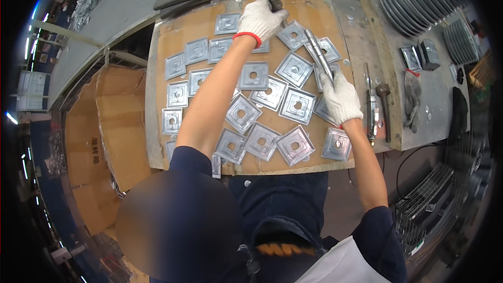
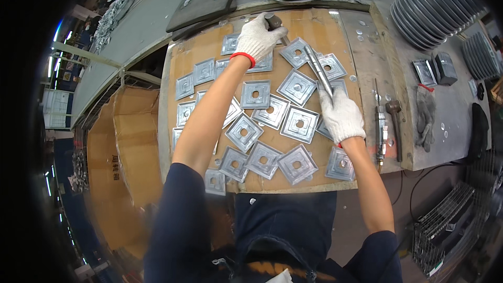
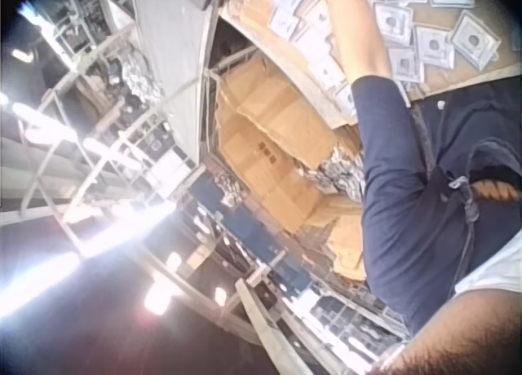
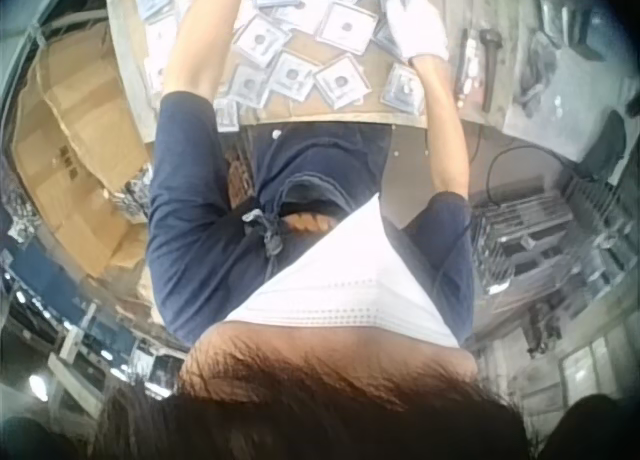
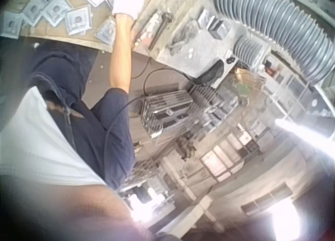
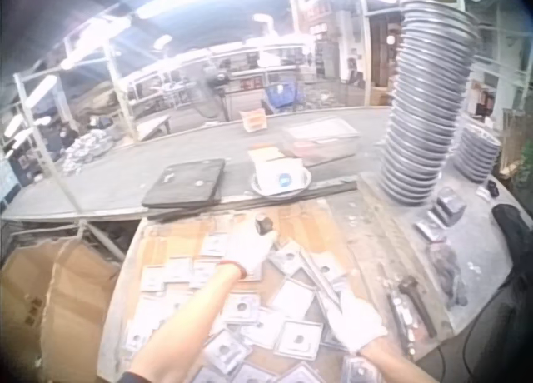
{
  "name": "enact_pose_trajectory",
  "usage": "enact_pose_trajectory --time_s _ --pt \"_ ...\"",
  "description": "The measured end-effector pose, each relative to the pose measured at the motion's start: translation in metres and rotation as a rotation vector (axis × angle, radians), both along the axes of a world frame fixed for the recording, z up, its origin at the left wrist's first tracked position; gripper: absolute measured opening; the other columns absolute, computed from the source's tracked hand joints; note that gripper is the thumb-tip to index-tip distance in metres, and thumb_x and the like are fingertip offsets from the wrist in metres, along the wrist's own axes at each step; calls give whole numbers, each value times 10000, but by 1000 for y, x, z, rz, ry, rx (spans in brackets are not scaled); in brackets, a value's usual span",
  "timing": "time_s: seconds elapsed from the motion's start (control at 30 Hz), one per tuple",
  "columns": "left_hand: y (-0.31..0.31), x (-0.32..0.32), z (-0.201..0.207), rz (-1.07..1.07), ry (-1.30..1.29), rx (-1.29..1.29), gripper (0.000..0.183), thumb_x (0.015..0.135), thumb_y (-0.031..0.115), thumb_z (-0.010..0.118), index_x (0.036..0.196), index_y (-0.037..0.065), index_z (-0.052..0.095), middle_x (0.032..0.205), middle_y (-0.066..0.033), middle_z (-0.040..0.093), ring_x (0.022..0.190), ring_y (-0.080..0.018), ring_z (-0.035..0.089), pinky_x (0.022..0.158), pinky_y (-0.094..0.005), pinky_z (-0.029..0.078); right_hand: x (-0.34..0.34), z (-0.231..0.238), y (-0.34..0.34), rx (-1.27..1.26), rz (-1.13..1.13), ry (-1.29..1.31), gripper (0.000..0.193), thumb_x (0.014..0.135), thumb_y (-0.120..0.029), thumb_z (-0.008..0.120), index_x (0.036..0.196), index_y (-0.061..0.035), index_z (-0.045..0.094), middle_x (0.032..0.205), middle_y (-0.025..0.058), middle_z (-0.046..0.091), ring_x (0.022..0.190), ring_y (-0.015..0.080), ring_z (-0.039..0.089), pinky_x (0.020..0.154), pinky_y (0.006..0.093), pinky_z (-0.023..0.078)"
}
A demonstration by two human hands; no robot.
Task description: Using a hammer and a punch tool to modify the center holes of square metal plates on a workbench.
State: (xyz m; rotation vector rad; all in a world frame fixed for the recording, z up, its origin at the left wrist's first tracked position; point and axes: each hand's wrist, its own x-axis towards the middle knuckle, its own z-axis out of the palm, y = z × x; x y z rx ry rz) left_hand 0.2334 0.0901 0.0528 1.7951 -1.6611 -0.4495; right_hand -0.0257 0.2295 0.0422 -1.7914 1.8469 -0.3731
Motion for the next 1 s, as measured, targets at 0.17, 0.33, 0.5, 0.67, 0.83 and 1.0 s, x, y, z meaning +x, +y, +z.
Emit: enact_pose_trajectory --time_s 0.17,0.33,0.5,0.67,0.83,1.0 --pt "43 27 19 62 41 170 440 838 410 752 1039 19 734 906 -162 791 860 -316 769 837 -408 592 -12 -11 10 -36 60 -75 575 1058 -547 538 1244 -16 653 1029 342 733 1017 542 692 894 596 529" --pt "47 46 -27 145 40 115 458 849 397 760 1072 -1 724 917 -181 789 932 -323 767 886 -406 588 3 -11 18 -7 100 -30 575 1045 -556 567 1238 -20 645 1009 315 743 1030 505 710 897 566 535" --pt "44 45 -46 239 -75 66 571 861 464 800 1158 -15 709 1018 -215 788 988 -383 761 909 -440 589 12 -3 22 52 160 -90 579 1048 -562 564 1155 1 654 997 296 737 1016 498 703 884 551 533" --pt "48 42 -33 151 -83 69 628 869 493 816 1206 -22 691 1045 -223 786 1002 -406 755 913 -460 587 15 -4 22 41 168 -71 577 1050 -556 566 1127 8 661 988 304 728 1006 498 702 872 547 533" --pt "45 48 -44 115 -17 133 567 915 521 784 1187 29 705 997 -198 793 972 -388 766 888 -473 588 30 2 7 -95 256 -130 562 1055 -539 576 1101 13 671 938 296 722 954 491 708 833 540 536" --pt "48 48 -40 123 3 204 527 945 504 758 1240 72 693 1114 -186 781 1073 -386 744 937 -482 584 87 80 -17 -380 150 -348 549 1060 -546 590 1083 -2 655 846 264 717 829 474 722 739 517 547"
